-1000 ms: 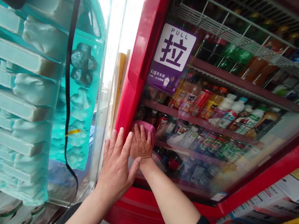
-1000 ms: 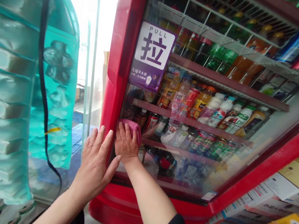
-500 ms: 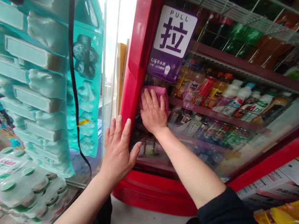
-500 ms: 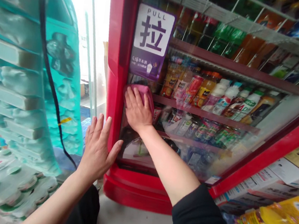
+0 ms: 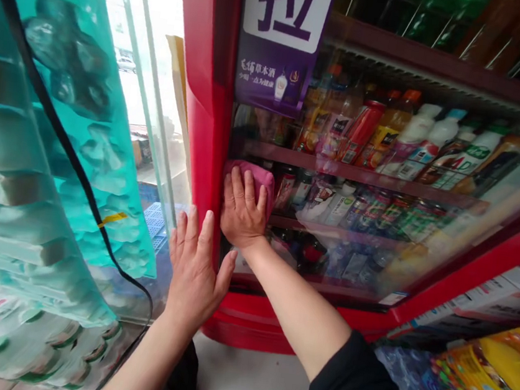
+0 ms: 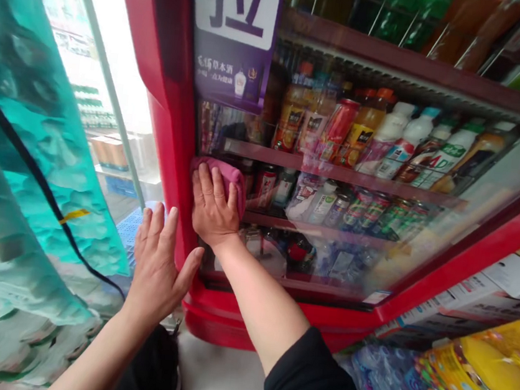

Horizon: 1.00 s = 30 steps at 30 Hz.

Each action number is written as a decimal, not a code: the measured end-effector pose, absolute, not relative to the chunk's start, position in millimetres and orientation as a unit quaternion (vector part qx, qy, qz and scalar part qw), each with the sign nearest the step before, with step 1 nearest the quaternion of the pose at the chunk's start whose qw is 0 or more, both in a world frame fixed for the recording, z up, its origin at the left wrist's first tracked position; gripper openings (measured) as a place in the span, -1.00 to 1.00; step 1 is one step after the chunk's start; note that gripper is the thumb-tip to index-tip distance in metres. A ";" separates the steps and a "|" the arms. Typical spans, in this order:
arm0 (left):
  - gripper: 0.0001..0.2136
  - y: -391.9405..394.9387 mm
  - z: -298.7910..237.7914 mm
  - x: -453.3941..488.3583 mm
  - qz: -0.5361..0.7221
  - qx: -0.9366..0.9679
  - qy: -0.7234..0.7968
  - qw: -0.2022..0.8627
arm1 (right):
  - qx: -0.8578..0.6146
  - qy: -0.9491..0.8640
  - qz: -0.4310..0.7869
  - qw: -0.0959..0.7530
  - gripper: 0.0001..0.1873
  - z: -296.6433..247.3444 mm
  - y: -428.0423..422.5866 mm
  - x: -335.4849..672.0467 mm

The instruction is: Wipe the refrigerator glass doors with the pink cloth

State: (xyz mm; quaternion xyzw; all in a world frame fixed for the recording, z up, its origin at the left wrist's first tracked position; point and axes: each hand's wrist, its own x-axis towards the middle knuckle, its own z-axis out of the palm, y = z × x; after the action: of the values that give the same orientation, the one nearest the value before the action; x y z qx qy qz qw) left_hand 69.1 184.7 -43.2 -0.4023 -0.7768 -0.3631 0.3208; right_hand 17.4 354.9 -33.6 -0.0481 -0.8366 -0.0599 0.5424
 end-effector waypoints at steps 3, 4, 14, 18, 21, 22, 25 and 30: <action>-0.15 190.6 -47.1 68.8 -0.355 -0.410 -0.776 0.321 | -0.023 -0.861 -0.056 0.505 -0.29 -65.0 357.9 20.7; -0.15 193.0 -48.2 69.2 -0.352 -0.413 -0.776 0.322 | -0.013 -0.870 -0.058 0.490 -0.30 -73.0 359.8 22.7; -0.15 231.2 -54.3 94.0 -0.333 -0.436 -0.774 0.316 | 0.051 -0.888 -0.140 0.435 -0.28 -97.6 406.5 74.9; -0.16 253.5 -58.4 104.9 -0.327 -0.440 -0.781 0.298 | 0.028 -0.858 -0.171 0.484 -0.31 -108.1 441.1 109.7; -0.17 271.9 -61.5 111.6 -0.318 -0.453 -0.782 0.287 | -0.002 -0.849 -0.185 0.495 -0.34 -113.8 467.9 136.8; -0.17 277.8 -62.3 113.7 -0.316 -0.459 -0.780 0.284 | -0.011 -0.848 -0.189 0.495 -0.34 -115.0 476.8 145.6; -0.16 292.0 -64.1 118.9 -0.316 -0.474 -0.775 0.274 | -0.030 -0.835 -0.211 0.507 -0.35 -116.7 504.6 172.2; -0.14 297.7 -64.8 122.1 -0.317 -0.486 -0.772 0.261 | -0.159 -0.793 -0.216 0.547 -0.39 -106.6 549.1 211.4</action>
State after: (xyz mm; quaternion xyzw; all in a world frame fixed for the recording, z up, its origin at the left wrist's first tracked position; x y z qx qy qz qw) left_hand 122.1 297.7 -64.8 -0.4861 -0.7716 -0.3166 0.2609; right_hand 211.4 549.1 -106.6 -0.1595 -0.7932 -0.2163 0.5465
